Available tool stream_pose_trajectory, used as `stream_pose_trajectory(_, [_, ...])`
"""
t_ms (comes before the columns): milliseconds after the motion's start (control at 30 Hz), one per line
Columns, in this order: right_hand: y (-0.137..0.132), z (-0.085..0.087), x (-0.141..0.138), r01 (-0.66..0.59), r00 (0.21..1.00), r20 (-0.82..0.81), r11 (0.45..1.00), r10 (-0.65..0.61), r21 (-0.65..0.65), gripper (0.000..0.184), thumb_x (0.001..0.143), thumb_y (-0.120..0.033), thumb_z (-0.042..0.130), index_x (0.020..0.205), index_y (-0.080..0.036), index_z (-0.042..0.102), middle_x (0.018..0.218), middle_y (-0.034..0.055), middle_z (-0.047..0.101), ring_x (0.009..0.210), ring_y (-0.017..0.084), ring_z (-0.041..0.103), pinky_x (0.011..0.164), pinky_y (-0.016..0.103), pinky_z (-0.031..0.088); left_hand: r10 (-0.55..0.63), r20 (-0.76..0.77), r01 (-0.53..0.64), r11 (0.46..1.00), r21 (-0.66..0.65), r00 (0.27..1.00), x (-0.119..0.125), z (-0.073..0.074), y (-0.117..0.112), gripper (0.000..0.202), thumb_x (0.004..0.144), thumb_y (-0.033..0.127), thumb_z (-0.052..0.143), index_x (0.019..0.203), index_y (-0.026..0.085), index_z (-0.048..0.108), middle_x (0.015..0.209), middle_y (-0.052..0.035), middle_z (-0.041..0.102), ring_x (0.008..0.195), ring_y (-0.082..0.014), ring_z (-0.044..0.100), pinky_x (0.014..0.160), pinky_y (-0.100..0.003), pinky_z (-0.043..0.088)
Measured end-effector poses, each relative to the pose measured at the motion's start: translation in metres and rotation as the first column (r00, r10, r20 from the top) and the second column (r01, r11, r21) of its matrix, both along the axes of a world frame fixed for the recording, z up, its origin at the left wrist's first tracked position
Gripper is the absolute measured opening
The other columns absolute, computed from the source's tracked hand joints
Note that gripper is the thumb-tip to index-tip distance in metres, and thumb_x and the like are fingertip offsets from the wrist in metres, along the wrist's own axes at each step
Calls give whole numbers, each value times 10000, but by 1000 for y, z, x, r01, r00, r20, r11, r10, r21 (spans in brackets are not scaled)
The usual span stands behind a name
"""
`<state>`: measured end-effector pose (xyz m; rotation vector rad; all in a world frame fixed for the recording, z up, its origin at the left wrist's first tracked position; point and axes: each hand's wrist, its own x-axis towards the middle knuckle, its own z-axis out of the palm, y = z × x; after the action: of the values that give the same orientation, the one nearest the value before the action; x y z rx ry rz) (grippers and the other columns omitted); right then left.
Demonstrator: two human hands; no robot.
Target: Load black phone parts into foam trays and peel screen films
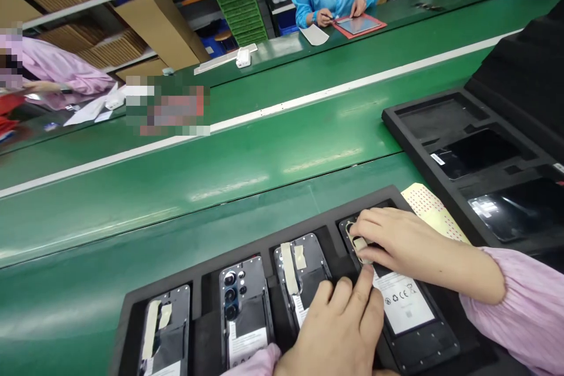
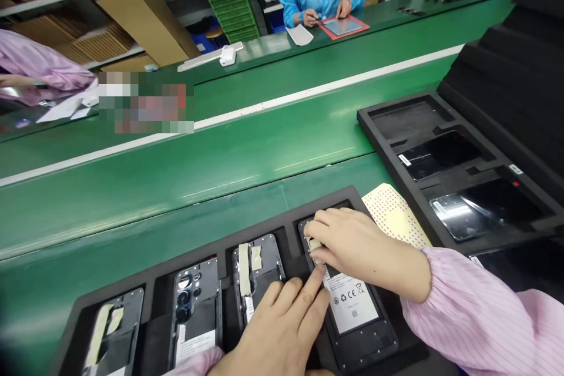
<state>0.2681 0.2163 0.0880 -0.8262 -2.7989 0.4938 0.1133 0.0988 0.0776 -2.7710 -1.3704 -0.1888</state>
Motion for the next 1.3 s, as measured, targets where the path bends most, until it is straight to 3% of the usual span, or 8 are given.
stream_pose_trajectory(167, [0, -6, -3, 13, 999, -46, 990, -7, 139, 236, 890, -87, 431, 699, -172, 541, 655, -1, 539, 593, 156, 526, 573, 280, 413, -21, -29, 20, 999, -34, 999, -1, -3, -3, 666, 792, 695, 381, 1132, 161, 587, 1301, -66, 555, 838, -206, 463, 729, -327, 321])
stream_pose_trajectory(300, [-18, 0, 7, -62, 990, -108, 967, 91, 249, 366, 931, -56, 265, 766, -148, 579, 709, 46, 567, 628, 182, 510, 616, 326, 413, 15, -24, -16, 1000, -25, 1000, 0, -4, -3, 442, 812, 471, 523, 1133, 175, 586, 1281, -20, 579, 845, -199, 460, 740, -322, 313])
stream_pose_trajectory(433, [-43, 11, 23, -162, 981, -32, 892, 193, 422, 493, 916, -4, 140, 874, -128, 615, 742, 60, 616, 644, 203, 535, 692, 385, 406, 48, 46, -50, 999, 22, 998, 3, -8, -1, 347, 783, 332, 569, 1089, 177, 620, 1210, 11, 629, 839, -192, 451, 739, -312, 304])
stream_pose_trajectory(633, [-58, 21, 28, -218, 965, -33, 870, 258, 441, 562, 890, 38, 130, 763, -179, 632, 645, 29, 623, 595, 189, 543, 682, 367, 407, 44, 79, -50, 996, 79, 996, 3, -7, 1, 288, 890, 331, 422, 999, 216, 662, 1175, 33, 650, 818, -188, 450, 708, -309, 299])
stream_pose_trajectory(867, [-58, 10, 31, -66, 966, -215, 945, 141, 319, 401, 953, -78, 215, 853, -165, 594, 702, 37, 642, 610, 184, 572, 667, 360, 431, 45, 95, -55, 992, 110, 994, 2, -10, 0, 292, 903, 272, 396, 949, 232, 682, 1158, 40, 663, 798, -181, 458, 698, -306, 305])
stream_pose_trajectory(1067, [-45, 15, 41, 27, 962, -273, 997, -5, 74, 221, 980, -285, 347, 900, -173, 521, 811, 53, 617, 722, 157, 599, 658, 267, 476, 49, 34, -52, 994, 100, 998, 2, -14, -4, 295, 901, 317, 428, 1108, 250, 627, 1241, 40, 614, 860, -198, 458, 728, -312, 303])
stream_pose_trajectory(1200, [-30, 9, 39, 84, 942, -304, 976, -143, -200, 106, 930, -176, 418, 848, -201, 480, 849, 32, 590, 771, 139, 588, 640, 233, 465, 63, 84, -72, 992, 107, 995, 3, -13, -3, 287, 901, 308, 423, 1074, 239, 642, 1202, 30, 638, 854, -201, 458, 728, -318, 295])
stream_pose_trajectory(1300, [-16, 7, 31, 88, 942, -275, 935, -190, -344, 152, 895, -196, 472, 744, -206, 453, 743, -8, 581, 633, 112, 558, 547, 205, 429, 53, 122, -67, 991, 112, 991, 4, -11, 0, 317, 910, 330, 388, 1028, 216, 659, 1148, 14, 667, 830, -203, 458, 719, -320, 287])
